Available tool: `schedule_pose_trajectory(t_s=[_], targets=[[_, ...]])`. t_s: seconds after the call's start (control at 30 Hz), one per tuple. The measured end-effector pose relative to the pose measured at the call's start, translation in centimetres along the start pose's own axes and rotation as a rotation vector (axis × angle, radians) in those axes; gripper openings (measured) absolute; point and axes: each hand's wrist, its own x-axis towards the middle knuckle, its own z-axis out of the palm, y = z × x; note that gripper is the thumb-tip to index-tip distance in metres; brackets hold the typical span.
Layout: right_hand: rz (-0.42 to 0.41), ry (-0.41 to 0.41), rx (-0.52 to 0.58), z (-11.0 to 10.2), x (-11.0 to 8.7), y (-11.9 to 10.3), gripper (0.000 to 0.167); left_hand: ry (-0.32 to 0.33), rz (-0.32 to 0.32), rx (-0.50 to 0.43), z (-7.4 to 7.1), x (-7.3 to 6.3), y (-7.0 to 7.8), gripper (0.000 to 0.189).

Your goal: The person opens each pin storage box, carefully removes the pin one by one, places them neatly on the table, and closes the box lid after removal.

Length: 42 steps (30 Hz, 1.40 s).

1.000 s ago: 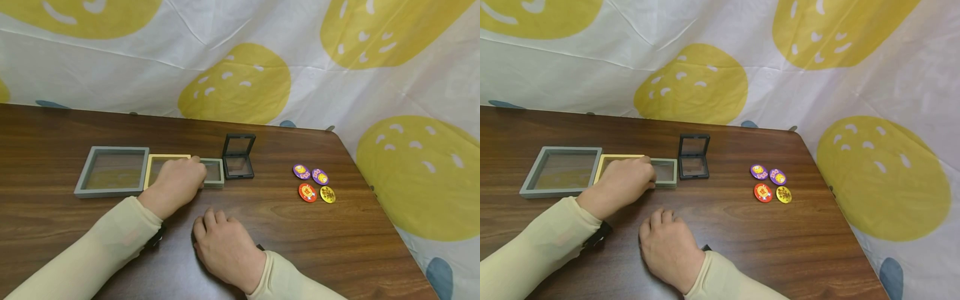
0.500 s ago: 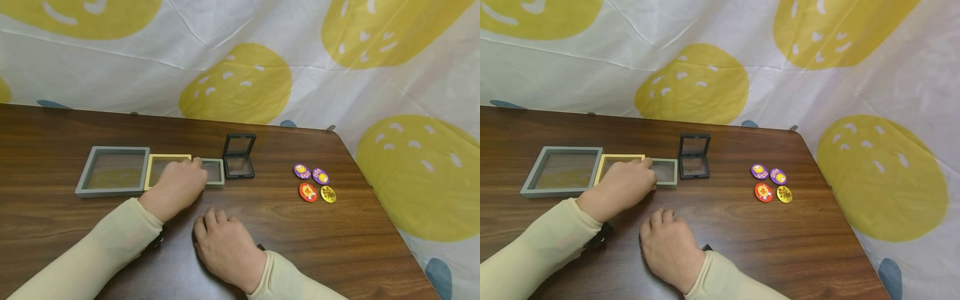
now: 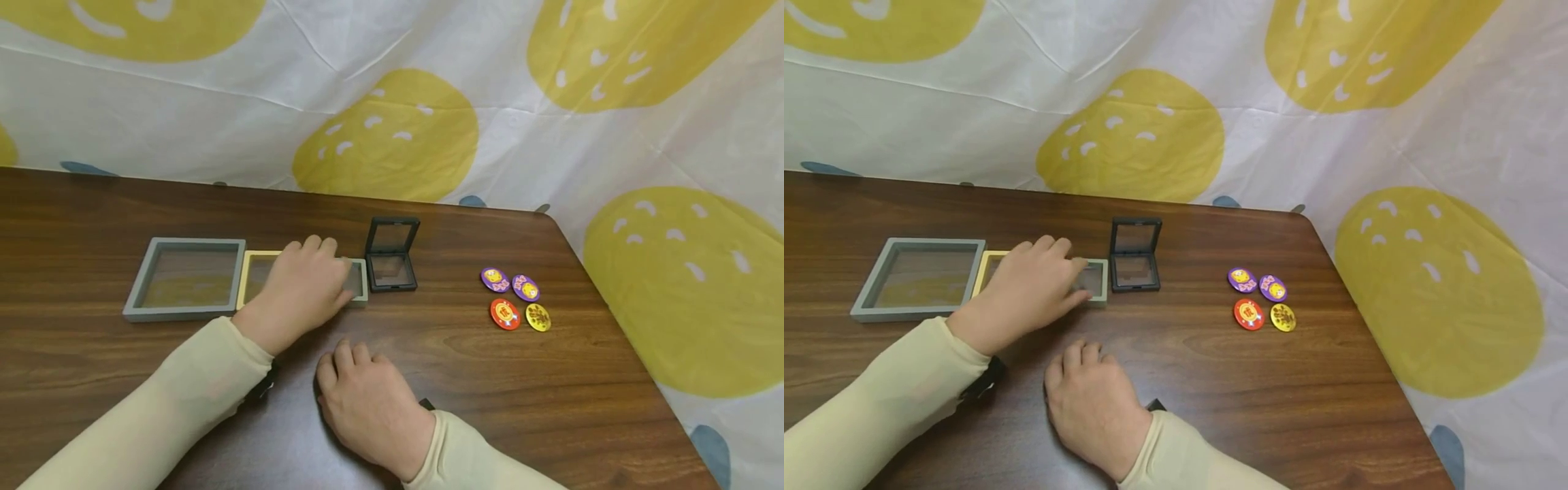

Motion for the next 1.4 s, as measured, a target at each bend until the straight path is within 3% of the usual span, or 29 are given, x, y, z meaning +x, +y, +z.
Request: schedule_pose_trajectory(t_s=[0.1, 0.23, 0.33, 0.47, 0.63, 0.93, 1.27, 1.4], targets=[[-0.002, 0.003, -0.009, 0.0, 0.0, 0.1, 0.035, -0.022, -0.018, -0.045, -0.7, 0.9, 0.6, 0.051], [0.005, 0.003, -0.007, 0.1, 0.0, 0.1, 0.035, -0.114, -0.024, -0.098, -1.4, 2.0, 1.5, 0.071], [0.009, 0.013, 0.000, 0.1, 0.0, 0.1, 0.034, -0.145, -0.011, -0.112, -1.6, 2.6, 1.9, 0.078], [0.010, 0.025, 0.000, 0.1, 0.0, 0.1, 0.034, -0.134, 0.019, -0.135, -1.9, 3.3, 1.9, 0.081], [0.003, 0.031, -0.001, 0.0, 0.0, 0.1, 0.034, -0.168, 0.054, -0.192, -2.0, 4.2, 2.0, 0.081], [0.002, 0.028, -0.017, -0.2, 0.1, 0.0, 0.035, -0.227, 0.089, -0.181, -0.6, 5.3, 1.7, 0.074], [0.003, 0.020, -0.007, 0.0, 0.1, 0.2, 0.029, -0.180, 0.131, -0.229, -0.1, 5.0, 1.8, 0.075], [-0.002, 0.012, -0.013, 0.0, 0.0, 0.2, 0.031, -0.088, 0.182, -0.197, 0.1, 4.9, 1.8, 0.069]])
